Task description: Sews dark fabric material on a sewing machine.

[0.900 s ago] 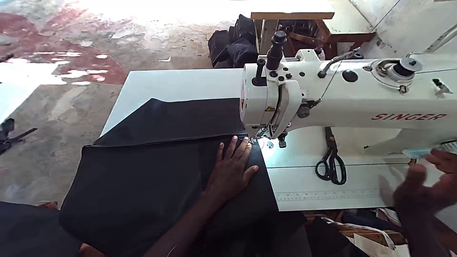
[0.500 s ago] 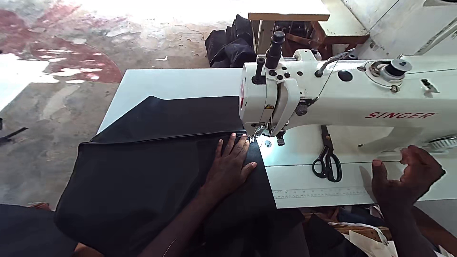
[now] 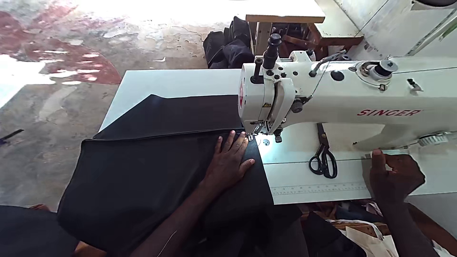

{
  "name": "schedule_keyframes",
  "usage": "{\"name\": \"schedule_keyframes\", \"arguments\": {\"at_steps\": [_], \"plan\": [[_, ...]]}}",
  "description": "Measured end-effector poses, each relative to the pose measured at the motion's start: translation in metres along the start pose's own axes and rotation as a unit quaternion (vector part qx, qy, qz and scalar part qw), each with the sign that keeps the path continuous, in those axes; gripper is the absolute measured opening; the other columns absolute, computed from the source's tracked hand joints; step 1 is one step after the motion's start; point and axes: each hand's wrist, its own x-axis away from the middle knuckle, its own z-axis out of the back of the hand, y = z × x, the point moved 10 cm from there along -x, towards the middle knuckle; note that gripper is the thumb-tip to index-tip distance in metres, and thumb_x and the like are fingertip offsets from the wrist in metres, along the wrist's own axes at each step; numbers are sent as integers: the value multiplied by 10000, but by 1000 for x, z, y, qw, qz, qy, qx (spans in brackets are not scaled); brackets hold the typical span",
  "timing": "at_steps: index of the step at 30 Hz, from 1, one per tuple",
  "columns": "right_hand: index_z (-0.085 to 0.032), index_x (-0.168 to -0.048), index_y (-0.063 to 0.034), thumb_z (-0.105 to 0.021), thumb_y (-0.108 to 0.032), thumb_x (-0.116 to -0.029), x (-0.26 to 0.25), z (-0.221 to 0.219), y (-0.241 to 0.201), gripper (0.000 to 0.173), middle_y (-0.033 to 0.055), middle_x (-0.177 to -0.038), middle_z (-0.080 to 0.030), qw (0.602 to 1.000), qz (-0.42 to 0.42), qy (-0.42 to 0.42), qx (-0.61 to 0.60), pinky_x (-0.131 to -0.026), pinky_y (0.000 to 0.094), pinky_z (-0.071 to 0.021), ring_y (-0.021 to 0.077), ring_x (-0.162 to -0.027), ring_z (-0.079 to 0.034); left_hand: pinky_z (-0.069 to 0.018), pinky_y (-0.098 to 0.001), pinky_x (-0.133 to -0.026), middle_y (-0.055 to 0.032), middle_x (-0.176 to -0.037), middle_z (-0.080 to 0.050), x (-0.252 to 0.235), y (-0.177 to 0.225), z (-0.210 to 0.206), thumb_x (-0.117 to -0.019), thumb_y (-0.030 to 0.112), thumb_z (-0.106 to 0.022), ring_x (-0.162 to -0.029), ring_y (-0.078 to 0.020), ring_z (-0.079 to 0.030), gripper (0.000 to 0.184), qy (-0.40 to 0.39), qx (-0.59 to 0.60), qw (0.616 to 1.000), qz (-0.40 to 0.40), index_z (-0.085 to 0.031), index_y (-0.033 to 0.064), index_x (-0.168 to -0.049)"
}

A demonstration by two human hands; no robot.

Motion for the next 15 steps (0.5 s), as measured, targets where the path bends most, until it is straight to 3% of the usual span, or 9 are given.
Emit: {"name": "schedule_keyframes", "arguments": {"at_steps": [15], "plan": [[-731, -980, 30, -571, -391, -1048, 2, 5, 1, 456, 273, -949, -653, 1000, -6, 25, -7, -837, 576, -467, 433, -934, -617, -54, -603, -1264, 41, -1713, -225, 19, 5, -5, -1052, 639, -224, -1598, -223, -106, 731, -14, -4, 1000, -14, -366, 189, -1609]]}}
